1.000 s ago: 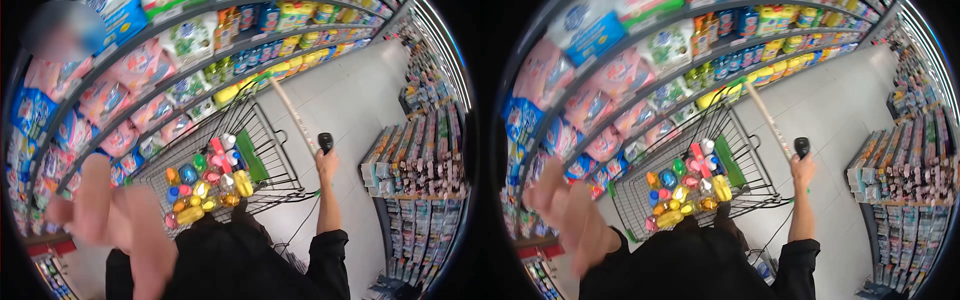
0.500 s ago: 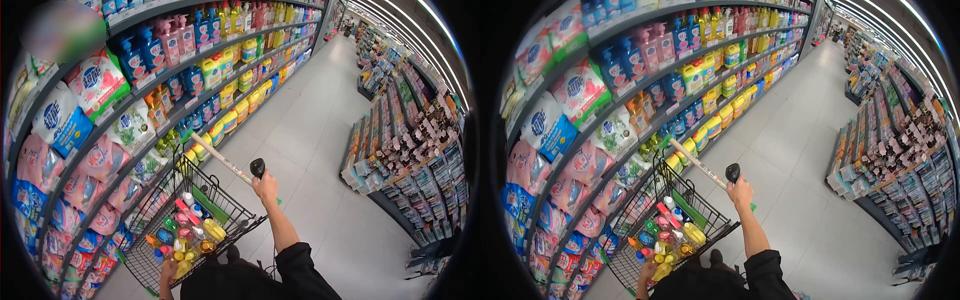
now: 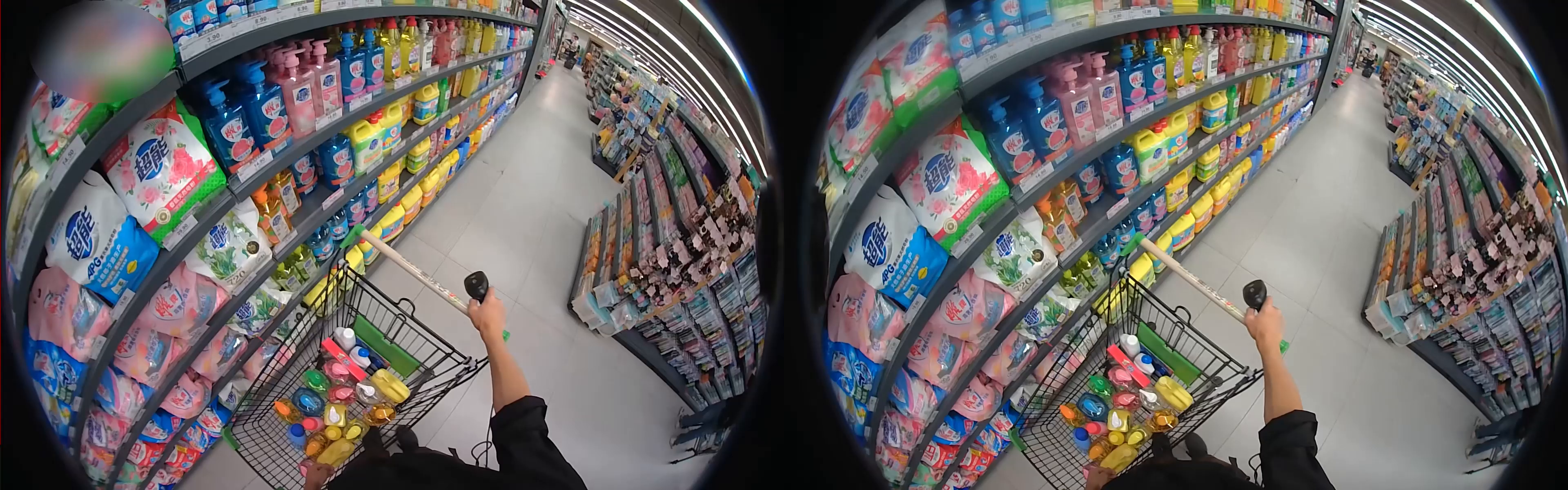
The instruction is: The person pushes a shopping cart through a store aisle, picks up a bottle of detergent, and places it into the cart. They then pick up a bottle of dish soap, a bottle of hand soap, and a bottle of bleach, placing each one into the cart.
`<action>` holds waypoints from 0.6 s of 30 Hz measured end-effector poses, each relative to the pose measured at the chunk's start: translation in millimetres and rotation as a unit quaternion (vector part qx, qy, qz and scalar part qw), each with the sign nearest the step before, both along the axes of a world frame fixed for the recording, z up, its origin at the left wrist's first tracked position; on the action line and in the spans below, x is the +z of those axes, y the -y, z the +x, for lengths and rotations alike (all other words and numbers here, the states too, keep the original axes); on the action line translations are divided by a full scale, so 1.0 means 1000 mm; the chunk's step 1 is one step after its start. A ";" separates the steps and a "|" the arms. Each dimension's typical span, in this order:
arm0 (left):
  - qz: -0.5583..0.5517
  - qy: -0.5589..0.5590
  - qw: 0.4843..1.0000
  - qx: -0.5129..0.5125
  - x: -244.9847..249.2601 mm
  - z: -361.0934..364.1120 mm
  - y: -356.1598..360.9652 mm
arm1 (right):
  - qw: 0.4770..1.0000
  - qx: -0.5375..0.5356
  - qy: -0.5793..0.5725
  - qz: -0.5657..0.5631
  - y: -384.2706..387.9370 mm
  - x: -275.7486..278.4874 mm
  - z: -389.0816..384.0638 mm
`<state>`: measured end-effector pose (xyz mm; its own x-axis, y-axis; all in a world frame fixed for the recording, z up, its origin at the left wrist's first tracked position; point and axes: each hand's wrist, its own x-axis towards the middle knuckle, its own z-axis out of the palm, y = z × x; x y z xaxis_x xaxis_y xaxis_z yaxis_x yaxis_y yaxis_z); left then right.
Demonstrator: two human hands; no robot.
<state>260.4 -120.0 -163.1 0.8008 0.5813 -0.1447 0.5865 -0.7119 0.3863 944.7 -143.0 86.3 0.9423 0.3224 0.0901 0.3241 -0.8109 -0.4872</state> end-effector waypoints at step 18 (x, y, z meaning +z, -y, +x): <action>-0.077 -0.020 0.976 0.203 0.006 0.211 -0.001 | 1.000 0.018 -0.010 -0.004 0.005 0.008 0.185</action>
<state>471.1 -118.7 -157.5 0.5015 0.8184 -0.2806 0.8245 -0.3539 0.4415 1129.9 -147.6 94.4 0.9320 0.3560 0.0684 0.3425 -0.8028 -0.4881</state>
